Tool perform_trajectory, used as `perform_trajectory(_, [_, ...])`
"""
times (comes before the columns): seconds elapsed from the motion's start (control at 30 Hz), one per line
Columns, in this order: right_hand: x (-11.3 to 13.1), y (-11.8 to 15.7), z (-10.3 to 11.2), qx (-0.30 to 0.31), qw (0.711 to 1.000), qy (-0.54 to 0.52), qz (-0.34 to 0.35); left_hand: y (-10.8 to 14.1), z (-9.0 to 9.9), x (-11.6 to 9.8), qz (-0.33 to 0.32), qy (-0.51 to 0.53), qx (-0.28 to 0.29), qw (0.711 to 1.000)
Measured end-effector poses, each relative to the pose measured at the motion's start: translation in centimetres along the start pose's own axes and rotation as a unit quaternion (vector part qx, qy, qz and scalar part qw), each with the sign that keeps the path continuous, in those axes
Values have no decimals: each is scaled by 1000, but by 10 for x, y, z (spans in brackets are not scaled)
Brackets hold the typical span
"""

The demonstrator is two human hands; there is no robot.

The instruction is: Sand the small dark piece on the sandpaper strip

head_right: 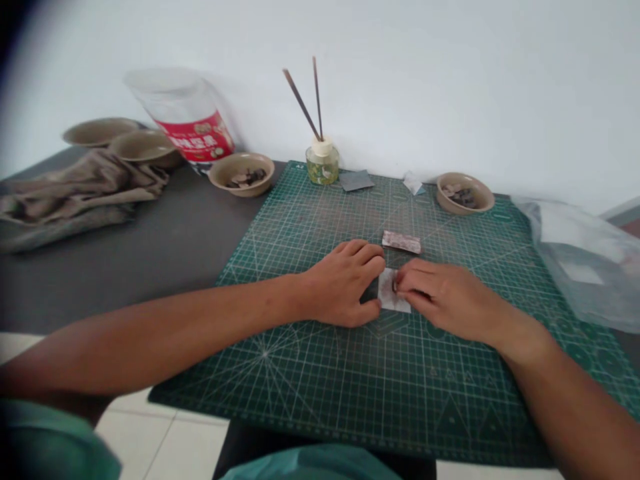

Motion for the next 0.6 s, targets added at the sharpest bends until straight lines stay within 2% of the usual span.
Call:
perform_trajectory(0.1, [6, 3, -5, 29, 999, -23, 23, 0, 0, 0, 1, 2, 1, 1000])
perform_trajectory(0.27, [-4, 0, 3, -48, 998, 12, -26, 1, 0, 1, 1, 3, -6, 1000])
perform_trajectory(0.4, [4, 4, -4, 12, 999, -33, -4, 1, -1, 0, -3, 4, 0, 1000])
perform_trajectory(0.47, [7, 4, -8, 19, 999, -42, 3, 0, -1, 0, -2, 4, 3, 1000])
perform_trajectory(0.6, [-6, 0, 1, -51, 998, 12, -43, 0, -1, 1, 3, -1, 1, 1000])
Point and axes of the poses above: each hand's wrist, its own y-axis away from the middle knuckle, its own z-axis out of the back of the hand, x = y × z, the point moved 8 cm from there along -y, towards the middle knuckle, and after that the axes turned 12 degrees about -z, right-handed, at the moved point
